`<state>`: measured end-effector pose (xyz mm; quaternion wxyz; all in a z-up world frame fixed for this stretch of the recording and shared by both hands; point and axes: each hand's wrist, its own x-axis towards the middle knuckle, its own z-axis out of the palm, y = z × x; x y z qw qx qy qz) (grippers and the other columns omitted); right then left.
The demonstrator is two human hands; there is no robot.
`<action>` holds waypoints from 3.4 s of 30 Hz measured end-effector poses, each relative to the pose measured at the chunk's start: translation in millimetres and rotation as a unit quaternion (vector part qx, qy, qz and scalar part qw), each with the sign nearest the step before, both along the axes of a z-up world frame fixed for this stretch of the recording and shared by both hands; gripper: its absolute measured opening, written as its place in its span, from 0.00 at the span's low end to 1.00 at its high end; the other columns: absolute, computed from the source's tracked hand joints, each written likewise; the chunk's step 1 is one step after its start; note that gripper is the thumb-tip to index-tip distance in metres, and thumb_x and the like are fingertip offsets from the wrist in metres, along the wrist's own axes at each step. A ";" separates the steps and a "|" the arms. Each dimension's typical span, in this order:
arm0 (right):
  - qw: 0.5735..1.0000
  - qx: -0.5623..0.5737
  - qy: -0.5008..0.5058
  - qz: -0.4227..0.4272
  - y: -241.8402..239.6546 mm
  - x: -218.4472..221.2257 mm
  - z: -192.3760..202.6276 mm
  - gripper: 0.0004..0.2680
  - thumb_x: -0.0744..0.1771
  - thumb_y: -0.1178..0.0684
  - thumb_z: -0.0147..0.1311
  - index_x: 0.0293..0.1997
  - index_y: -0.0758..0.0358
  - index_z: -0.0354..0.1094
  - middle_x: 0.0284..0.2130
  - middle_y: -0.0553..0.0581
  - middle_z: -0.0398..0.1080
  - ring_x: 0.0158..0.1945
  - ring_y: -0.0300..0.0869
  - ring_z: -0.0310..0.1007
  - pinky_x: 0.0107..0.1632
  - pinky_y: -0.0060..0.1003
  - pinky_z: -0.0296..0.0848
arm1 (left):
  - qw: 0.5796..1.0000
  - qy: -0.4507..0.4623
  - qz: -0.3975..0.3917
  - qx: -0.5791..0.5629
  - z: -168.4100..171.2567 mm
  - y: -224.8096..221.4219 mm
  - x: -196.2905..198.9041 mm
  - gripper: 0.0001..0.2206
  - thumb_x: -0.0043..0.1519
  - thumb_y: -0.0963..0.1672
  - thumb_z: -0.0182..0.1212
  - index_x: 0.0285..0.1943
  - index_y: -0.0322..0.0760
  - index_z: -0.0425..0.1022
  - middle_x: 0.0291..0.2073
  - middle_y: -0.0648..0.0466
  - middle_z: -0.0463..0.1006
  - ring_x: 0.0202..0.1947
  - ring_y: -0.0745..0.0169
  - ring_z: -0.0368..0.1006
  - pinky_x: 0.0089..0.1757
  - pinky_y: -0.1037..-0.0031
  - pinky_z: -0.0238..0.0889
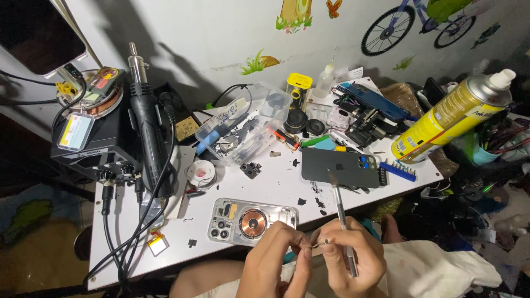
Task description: Repairing a smartphone by fitting small internal components into the chassis using a precision tool.
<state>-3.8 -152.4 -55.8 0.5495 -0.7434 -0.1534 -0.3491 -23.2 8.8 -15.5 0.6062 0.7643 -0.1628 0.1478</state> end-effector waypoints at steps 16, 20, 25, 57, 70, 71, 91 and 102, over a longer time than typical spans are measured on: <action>0.981 0.055 0.163 0.088 -1.6 -5.5 -2.3 0.11 0.73 0.48 0.56 0.41 0.68 0.71 0.33 0.63 0.74 0.33 0.44 0.69 0.38 0.38 0.71 | 0.997 0.057 -0.035 0.047 -3.4 14.4 0.3 0.05 0.73 0.44 0.62 0.45 0.39 0.76 0.37 0.56 0.76 0.35 0.63 0.75 0.39 0.74 0.71; 0.981 0.046 0.161 0.098 2.3 -2.1 1.5 0.12 0.74 0.47 0.55 0.39 0.66 0.70 0.29 0.60 0.72 0.32 0.43 0.66 0.41 0.38 0.69 | 0.997 0.044 -0.036 0.058 -4.7 18.4 0.7 0.04 0.72 0.43 0.62 0.45 0.40 0.75 0.36 0.56 0.75 0.34 0.61 0.73 0.39 0.73 0.69; 0.960 0.228 0.139 0.088 -43.5 30.5 11.7 0.05 0.78 0.55 0.44 0.51 0.65 0.63 0.26 0.60 0.67 0.25 0.45 0.69 0.29 0.36 0.68 | 0.992 0.074 -0.065 0.073 -16.8 39.5 -2.9 0.02 0.68 0.41 0.63 0.42 0.40 0.77 0.36 0.56 0.78 0.35 0.63 0.73 0.40 0.73 0.67; 0.979 -0.150 -0.055 0.126 12.9 1.1 70.9 0.11 0.71 0.50 0.55 0.48 0.65 0.82 0.33 0.61 0.77 0.34 0.47 0.72 0.43 0.40 0.73 | 0.897 0.124 0.017 -0.425 -36.1 5.5 -22.8 0.07 0.67 0.39 0.71 0.40 0.24 0.82 0.28 0.45 0.78 0.30 0.56 0.72 0.37 0.67 0.67; 0.956 -0.211 -0.192 0.075 -3.6 -39.4 98.2 0.06 0.73 0.56 0.56 0.45 0.64 0.80 0.30 0.62 0.70 0.31 0.48 0.68 0.37 0.38 0.74 | 0.907 0.140 0.072 -0.392 -17.1 -17.1 -60.8 0.04 0.65 0.36 0.75 0.38 0.25 0.86 0.33 0.43 0.88 0.37 0.56 0.82 0.42 0.66 0.77; 0.955 -0.209 -0.194 0.075 -6.0 -43.1 98.8 0.06 0.73 0.56 0.56 0.45 0.64 0.80 0.30 0.62 0.70 0.31 0.48 0.68 0.37 0.38 0.74 | 0.907 0.138 0.073 -0.391 -11.3 -18.2 -63.2 0.04 0.65 0.36 0.75 0.38 0.25 0.86 0.33 0.43 0.88 0.37 0.56 0.82 0.42 0.66 0.77; 0.973 -0.148 -0.058 0.170 -56.3 -134.0 118.3 0.09 0.72 0.59 0.57 0.56 0.54 0.83 0.39 0.53 0.80 0.36 0.37 0.83 0.47 0.26 0.78 | 0.981 0.004 0.046 -0.188 63.6 -40.5 -161.3 0.08 0.71 0.42 0.67 0.40 0.32 0.82 0.32 0.53 0.77 0.34 0.66 0.73 0.39 0.75 0.68; 0.941 -0.183 -0.135 0.252 -81.7 -186.1 149.1 0.04 0.74 0.54 0.55 0.51 0.54 0.77 0.36 0.56 0.73 0.34 0.38 0.78 0.45 0.27 0.76 | 0.998 -0.059 0.017 -0.002 95.2 -40.2 -229.8 0.13 0.76 0.49 0.60 0.45 0.38 0.78 0.35 0.56 0.78 0.33 0.63 0.72 0.37 0.70 0.65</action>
